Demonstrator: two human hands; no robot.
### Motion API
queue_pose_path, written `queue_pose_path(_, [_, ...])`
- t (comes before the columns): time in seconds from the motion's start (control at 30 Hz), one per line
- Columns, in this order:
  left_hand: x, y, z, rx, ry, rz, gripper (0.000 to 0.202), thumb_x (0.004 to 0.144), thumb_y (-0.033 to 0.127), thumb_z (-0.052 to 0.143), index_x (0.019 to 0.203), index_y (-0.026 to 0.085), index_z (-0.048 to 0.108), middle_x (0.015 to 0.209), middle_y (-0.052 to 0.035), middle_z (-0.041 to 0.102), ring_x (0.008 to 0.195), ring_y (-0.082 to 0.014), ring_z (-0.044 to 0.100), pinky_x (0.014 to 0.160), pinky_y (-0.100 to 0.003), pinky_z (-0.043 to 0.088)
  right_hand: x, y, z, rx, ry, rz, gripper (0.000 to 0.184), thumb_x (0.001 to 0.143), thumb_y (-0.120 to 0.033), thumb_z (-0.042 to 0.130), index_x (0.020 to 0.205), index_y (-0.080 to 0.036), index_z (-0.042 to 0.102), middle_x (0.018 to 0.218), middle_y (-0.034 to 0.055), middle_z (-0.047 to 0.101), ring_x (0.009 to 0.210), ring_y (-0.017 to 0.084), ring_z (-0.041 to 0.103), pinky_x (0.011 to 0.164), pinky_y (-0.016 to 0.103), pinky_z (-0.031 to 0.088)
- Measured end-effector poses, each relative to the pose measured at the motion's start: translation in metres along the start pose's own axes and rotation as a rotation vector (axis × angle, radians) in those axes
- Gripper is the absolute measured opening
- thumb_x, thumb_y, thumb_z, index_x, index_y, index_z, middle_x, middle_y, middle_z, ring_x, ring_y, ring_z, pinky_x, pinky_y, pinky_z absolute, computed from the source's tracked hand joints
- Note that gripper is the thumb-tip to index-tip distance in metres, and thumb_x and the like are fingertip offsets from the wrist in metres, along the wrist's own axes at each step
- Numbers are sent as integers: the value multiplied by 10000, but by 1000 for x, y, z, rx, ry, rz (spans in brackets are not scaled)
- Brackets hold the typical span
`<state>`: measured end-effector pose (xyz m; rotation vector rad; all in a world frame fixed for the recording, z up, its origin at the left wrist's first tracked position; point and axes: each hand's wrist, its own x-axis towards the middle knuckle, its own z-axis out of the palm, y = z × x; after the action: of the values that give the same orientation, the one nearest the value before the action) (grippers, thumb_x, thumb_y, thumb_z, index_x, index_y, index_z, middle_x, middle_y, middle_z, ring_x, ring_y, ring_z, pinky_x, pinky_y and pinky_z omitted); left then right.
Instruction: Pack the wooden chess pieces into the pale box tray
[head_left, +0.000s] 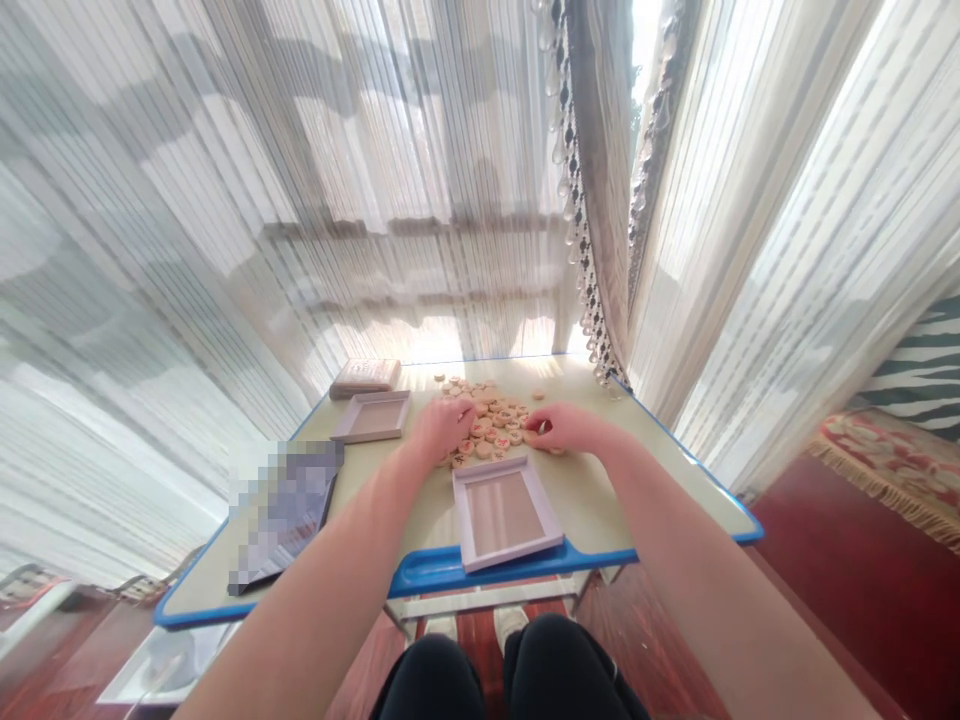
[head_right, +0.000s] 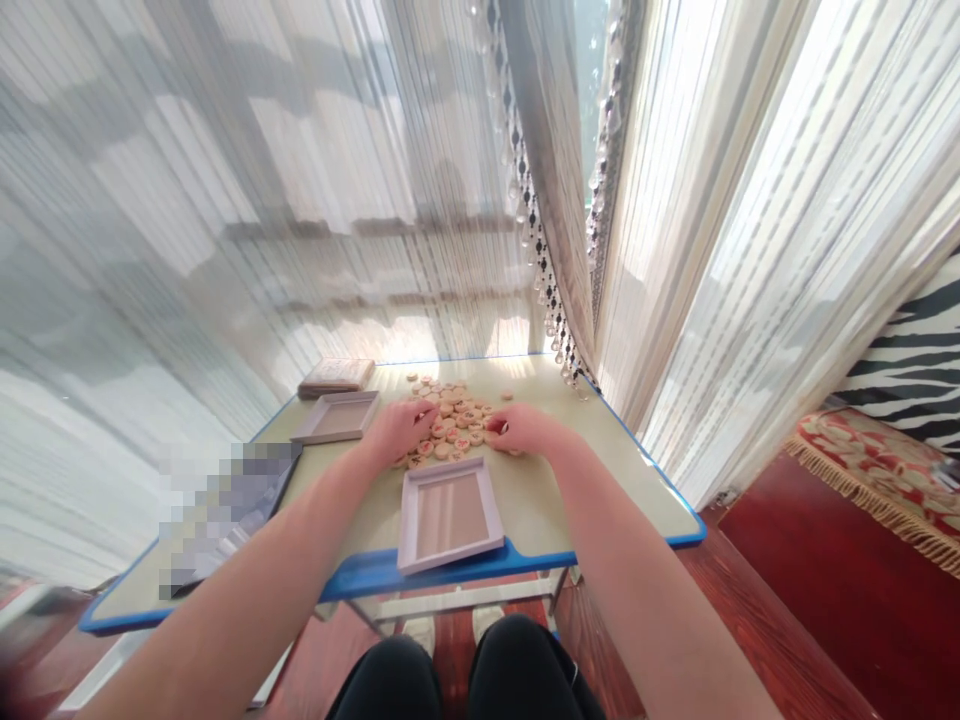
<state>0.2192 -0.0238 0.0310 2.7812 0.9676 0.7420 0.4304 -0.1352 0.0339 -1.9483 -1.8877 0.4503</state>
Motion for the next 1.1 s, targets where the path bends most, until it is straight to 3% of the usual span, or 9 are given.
queue_pose_path(0.17, [0, 6, -1, 27, -56, 126, 248, 779, 405, 543, 785, 230, 719, 851, -30, 684, 849, -175, 591, 786, -252, 458, 3, 1, 4, 94, 6, -52, 256, 664, -250, 661, 917, -223, 693, 860, 7, 703, 733, 151, 620, 636, 227, 468])
queue_pose_path(0.27, [0, 7, -2, 7, -107, 134, 230, 797, 342, 527, 765, 230, 726, 872, -29, 697, 821, -168, 610, 774, -251, 467, 3, 0, 5, 91, 14, -45, 175, 695, -328, 644, 824, -229, 709, 786, 0, 693, 688, 143, 601, 593, 221, 448])
queue_pose_path(0.47, [1, 8, -3, -15, -152, 131, 243, 812, 286, 495, 879, 244, 725, 894, -5, 723, 806, -165, 635, 751, -247, 468, 6, -1, 7, 48, -1, -59, 279, 794, -384, 514, 710, -208, 714, 688, 1, 648, 630, 133, 558, 574, 230, 408])
queue_pose_path(0.7, [-1, 9, -3, -24, -113, 108, 240, 775, 260, 514, 887, 222, 723, 805, -7, 710, 698, -145, 620, 683, -236, 473, 10, 0, 10, -23, 87, -49, 190, 752, -292, 582, 846, -210, 725, 741, 13, 659, 656, 145, 563, 609, 242, 413])
queue_pose_path(0.83, [-1, 9, 1, 7, -70, 104, 258, 782, 274, 498, 905, 221, 719, 883, -22, 713, 815, -175, 632, 775, -263, 489, 16, -2, 16, -65, 230, -105, 202, 807, -259, 537, 862, -202, 723, 791, 31, 653, 753, 153, 572, 714, 252, 437])
queue_pose_path(0.93, [0, 8, 5, 13, -78, 154, 270, 802, 283, 469, 889, 235, 721, 938, -17, 712, 935, -186, 615, 851, -268, 479, 21, -1, 21, -109, 333, -160, 265, 849, -271, 500, 1011, -225, 704, 1003, 55, 650, 956, 193, 543, 894, 310, 415])
queue_pose_path(1.03, [1, 7, 6, 28, -97, 163, 257, 785, 257, 471, 805, 240, 727, 845, -11, 716, 920, -181, 614, 840, -251, 484, 26, 1, 26, -135, 313, -184, 311, 853, -329, 505, 1105, -248, 669, 1160, 39, 622, 1082, 225, 490, 990, 354, 366])
queue_pose_path(1.1, [0, 7, 5, 46, -96, 148, 250, 778, 253, 476, 768, 234, 725, 804, -14, 712, 887, -180, 617, 821, -249, 489, 28, 2, 27, -135, 290, -193, 308, 830, -337, 539, 1087, -241, 677, 1141, 30, 643, 1092, 222, 492, 985, 336, 376])
